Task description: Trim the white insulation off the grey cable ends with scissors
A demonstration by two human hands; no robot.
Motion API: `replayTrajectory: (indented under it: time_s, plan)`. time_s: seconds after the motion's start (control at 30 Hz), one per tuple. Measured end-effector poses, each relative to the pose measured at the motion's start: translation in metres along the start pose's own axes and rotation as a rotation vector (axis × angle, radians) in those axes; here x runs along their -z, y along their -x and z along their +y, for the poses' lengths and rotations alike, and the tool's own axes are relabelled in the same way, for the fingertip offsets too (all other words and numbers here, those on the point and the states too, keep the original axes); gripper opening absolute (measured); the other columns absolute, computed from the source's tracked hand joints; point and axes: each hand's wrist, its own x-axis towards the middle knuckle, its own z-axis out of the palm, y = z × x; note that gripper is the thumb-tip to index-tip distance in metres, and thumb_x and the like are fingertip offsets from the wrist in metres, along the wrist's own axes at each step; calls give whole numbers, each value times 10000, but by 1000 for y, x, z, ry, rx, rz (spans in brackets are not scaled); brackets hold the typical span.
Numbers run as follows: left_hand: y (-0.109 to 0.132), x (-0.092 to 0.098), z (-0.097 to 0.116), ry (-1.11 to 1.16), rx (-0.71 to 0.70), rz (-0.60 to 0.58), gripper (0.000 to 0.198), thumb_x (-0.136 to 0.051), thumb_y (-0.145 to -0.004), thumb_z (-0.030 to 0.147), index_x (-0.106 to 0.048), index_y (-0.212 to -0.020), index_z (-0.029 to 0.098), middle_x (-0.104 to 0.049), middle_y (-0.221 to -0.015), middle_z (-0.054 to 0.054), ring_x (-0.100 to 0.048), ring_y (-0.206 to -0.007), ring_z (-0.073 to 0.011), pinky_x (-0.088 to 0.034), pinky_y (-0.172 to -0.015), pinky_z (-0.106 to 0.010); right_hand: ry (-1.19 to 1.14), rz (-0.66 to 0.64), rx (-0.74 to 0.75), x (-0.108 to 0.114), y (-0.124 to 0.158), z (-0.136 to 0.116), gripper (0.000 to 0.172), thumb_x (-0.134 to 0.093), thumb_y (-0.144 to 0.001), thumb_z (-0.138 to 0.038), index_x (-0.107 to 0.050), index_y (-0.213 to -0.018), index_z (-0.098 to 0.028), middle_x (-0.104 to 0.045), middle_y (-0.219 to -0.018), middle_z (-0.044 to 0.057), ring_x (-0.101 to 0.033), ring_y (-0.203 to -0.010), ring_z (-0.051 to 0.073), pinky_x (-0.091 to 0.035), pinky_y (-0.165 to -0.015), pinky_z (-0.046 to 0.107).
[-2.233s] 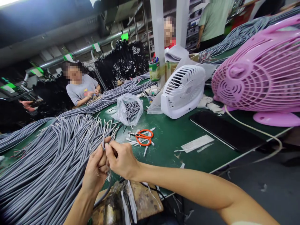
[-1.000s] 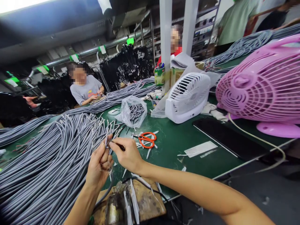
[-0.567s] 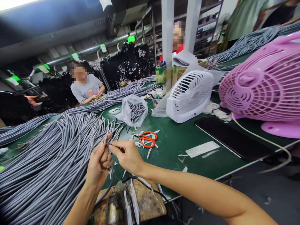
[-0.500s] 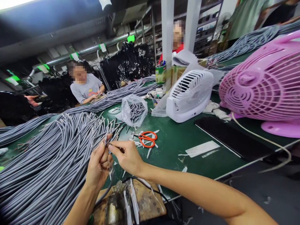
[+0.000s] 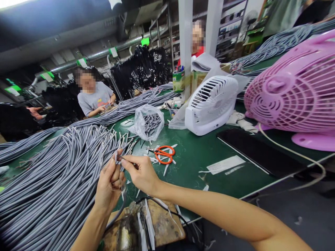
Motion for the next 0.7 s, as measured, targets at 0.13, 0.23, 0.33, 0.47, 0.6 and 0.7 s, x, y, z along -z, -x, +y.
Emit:
replayTrajectory:
  time_s: [0.13,0.23,0.33,0.47,0.6,0.7]
  plan:
    - [-1,0,-1,5,5,-21,400,-705,-672,414,-652,-996,186,-59,-492,116,-20,-415,-28,-84,-353,-120,29,23,-1,-1,2,2,316,-448,-841,-332,-608,-648,-140,-391,-516,-29,-312,-472,81,-256,-435,213]
    - [-1,-2,-3,2,30,-38,408,-707,-668,417,-654,-994,178,-63,-488,117,-21,-418,-29,-81,-353,-119,50,80,-1,-5,5,5,288,-430,-855,-321,-604,-715,-140,-440,-537,-26,-364,-474,84,-298,-451,209]
    - [-1,-3,-6,0,35,-33,433,-721,-652,411,-647,-1004,169,-73,-491,118,-21,-427,-29,-81,-357,-120,100,148,-10,-10,6,9,272,-409,-864,-303,-598,-757,-139,-483,-551,-21,-422,-481,89,-332,-479,207]
    - [-2,-5,-7,12,7,-14,477,-734,-636,402,-627,-1034,163,-86,-496,119,-21,-432,-30,-80,-363,-127,179,205,-1,-13,3,14,257,-412,-856,-282,-592,-738,-141,-485,-541,-23,-424,-483,88,-330,-490,207]
    - [-5,-4,-5,-5,-1,-3,479,-720,-639,438,-630,-1002,140,-95,-485,122,-33,-427,-28,-84,-369,-131,230,217,6,-20,-2,19,243,-424,-854,-268,-603,-757,-135,-501,-548,-19,-419,-477,88,-316,-474,210]
    - [-6,-3,-6,-21,1,21,527,-730,-602,471,-623,-991,132,-101,-479,128,-38,-421,-24,-72,-368,-134,266,244,51,-12,-11,16,233,-426,-854,-253,-600,-751,-136,-515,-569,-21,-416,-480,85,-308,-461,209]
